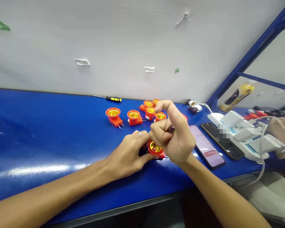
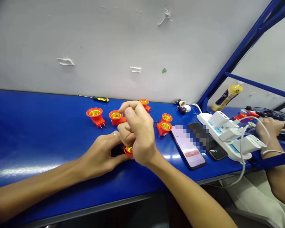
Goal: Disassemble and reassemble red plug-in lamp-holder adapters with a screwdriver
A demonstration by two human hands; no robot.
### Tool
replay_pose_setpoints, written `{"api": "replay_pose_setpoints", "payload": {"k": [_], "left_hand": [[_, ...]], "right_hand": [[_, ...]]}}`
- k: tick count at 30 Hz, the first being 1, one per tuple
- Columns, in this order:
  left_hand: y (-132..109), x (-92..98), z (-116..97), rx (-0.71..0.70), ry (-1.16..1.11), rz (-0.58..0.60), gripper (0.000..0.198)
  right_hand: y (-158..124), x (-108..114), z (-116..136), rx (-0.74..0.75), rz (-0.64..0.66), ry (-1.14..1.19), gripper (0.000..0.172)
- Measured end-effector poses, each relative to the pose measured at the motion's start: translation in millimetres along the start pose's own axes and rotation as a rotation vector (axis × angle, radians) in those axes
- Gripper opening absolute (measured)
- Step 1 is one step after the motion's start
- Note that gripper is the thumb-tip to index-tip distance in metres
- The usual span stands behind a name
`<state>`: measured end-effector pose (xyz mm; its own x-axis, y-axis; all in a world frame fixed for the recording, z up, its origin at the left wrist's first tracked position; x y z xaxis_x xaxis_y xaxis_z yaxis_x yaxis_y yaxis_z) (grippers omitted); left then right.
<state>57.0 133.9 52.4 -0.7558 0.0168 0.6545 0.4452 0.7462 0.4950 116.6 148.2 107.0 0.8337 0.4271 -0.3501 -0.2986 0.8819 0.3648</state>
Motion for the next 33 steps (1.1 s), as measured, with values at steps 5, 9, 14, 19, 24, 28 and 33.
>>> {"api": "replay_pose_setpoints", "payload": {"k": [5,9,14,19,24,28,33], "left_hand": [[4.6,-6.0,-3.6,-0.052,-0.107,0.177,0.020],[4.8,-5.7,0.1,-0.042,-0.037,0.180,0.039],[0.5,-8.4,-1.2,-0.086,0.018,0.139,0.041],[0.1,-5.1,-4.7,-0.113,0.003,0.111,0.040],[-0.6,-4.7,-8.5,-0.149,-0.026,0.127,0.037],[-0.2,-6.5,-9.5,-0.172,-0.087,0.173,0.033],[0.1,-6.9,-10.5,-0.179,-0.086,0.196,0.038]], "right_hand": [[3.9,-13.7,-12.2,-0.192,0.370,-0.088,0.025],[14.1,3.9,16.8,0.068,0.183,-0.884,0.013],[10.0,11.8,46.6,0.085,0.067,-1.827,0.045],[7.6,6.1,35.5,0.108,0.318,-1.884,0.055],[-2.0,-6.9,32.4,0.387,0.576,-1.850,0.046],[-5.2,-5.3,28.7,0.275,0.711,-1.794,0.045],[-6.9,4.4,25.3,0.021,0.734,-1.742,0.024]]}}
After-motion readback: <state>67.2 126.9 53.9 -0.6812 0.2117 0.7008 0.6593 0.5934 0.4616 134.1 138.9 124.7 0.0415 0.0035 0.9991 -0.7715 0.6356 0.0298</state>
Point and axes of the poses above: each hand's wrist, its own y-axis towards the middle knuckle, its own x-axis out of the back of the hand, z = x × y, the point moved 10 cm from there along y, towards the middle knuckle, and after that the axes turned 5 degrees about -z, right-handed, at the moved point
